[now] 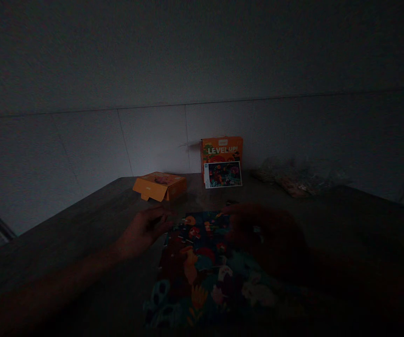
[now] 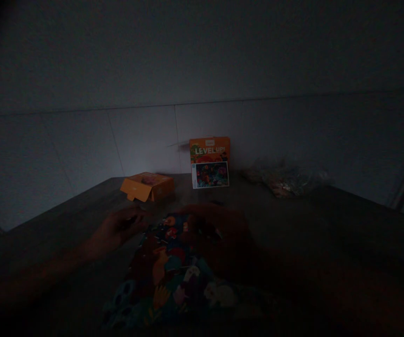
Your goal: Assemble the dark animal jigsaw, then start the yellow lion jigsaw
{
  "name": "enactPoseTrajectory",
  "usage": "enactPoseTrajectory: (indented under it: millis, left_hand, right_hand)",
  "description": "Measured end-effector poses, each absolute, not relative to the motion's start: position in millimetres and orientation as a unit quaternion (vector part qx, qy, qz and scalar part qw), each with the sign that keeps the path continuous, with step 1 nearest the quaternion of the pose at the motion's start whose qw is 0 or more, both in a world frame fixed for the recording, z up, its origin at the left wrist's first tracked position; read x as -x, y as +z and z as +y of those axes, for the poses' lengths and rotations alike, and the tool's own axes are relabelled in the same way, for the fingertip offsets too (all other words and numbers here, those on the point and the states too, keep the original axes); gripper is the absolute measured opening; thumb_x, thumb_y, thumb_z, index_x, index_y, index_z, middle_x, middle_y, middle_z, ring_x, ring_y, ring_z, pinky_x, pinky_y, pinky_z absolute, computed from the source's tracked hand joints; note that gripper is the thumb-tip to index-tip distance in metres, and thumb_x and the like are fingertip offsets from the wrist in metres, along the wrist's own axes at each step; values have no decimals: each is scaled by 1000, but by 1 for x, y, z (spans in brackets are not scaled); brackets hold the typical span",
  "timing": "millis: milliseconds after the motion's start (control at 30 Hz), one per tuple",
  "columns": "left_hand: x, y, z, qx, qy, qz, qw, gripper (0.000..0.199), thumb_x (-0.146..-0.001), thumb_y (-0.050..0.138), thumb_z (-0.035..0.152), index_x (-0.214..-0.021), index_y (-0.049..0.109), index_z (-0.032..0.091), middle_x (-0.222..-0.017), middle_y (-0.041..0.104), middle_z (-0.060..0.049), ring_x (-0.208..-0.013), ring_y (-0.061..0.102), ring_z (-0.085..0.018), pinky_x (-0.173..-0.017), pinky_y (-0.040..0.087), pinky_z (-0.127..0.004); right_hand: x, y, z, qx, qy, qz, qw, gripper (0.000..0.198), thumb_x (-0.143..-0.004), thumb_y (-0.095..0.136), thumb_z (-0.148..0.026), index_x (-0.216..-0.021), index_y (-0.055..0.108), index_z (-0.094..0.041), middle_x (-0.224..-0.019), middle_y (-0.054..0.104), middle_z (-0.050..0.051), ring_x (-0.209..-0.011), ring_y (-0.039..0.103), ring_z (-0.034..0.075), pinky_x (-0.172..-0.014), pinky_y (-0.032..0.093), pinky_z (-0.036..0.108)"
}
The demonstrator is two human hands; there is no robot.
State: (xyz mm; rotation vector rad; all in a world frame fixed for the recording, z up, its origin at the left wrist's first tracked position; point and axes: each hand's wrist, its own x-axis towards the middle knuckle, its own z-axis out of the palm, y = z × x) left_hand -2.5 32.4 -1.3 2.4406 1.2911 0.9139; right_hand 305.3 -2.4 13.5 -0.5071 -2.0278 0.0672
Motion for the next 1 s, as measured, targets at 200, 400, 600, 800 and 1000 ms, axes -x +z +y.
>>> enactPoseTrajectory:
  millis: [200, 400, 600, 800, 1000]
  left_hand:
    - [-22, -18, 55, -856, 200, 464, 108, 57, -89, 58, 59, -129, 60, 17, -111, 60, -11, -99, 60, -25, -84, 50, -38]
    - [-29, -22, 60, -867, 215, 425, 150, 43, -86, 64, 52, -110, 66, 16, -111, 59, -9, -98, 61, -23, -86, 49, -36]
    - [-24, -23, 54, -838, 252, 437, 208, 38, -81, 70, 45, -99, 52, 16, -87, 61, -3, -76, 59, -17, -65, 47, -28]
    - [-37, -17, 26, -871, 337, 307, 185, 19, -98, 51, 31, -104, 61, 17, -94, 68, -6, -83, 64, -16, -72, 49, -27]
    - [-37, -25, 47, -765, 418, 357, 336, 34, -94, 58, 44, -110, 66, 16, -83, 68, -5, -72, 61, -16, -64, 48, -25]
  right_hand:
    - [-302, -11, 38, 219, -2, -853, 474, 20, -96, 47, -17, -98, 67, -18, -88, 71, 5, -78, 68, 17, -72, 53, 27]
    - [-305, -33, 52, 282, 4, -872, 399, 25, -93, 43, -18, -94, 68, -17, -85, 68, 7, -79, 65, 20, -71, 51, 31]
    - [-305, -34, 56, 277, 1, -867, 414, 21, -91, 46, -15, -97, 66, -17, -89, 63, 8, -85, 62, 21, -75, 51, 33]
    - [-306, -33, 56, 297, 26, -853, 427, 20, -90, 53, -14, -105, 66, -17, -91, 66, 7, -86, 64, 22, -78, 53, 33]
    - [-304, -31, 51, 233, -35, -850, 471, 20, -98, 48, -17, -102, 67, -18, -91, 70, 6, -83, 67, 19, -74, 54, 29]
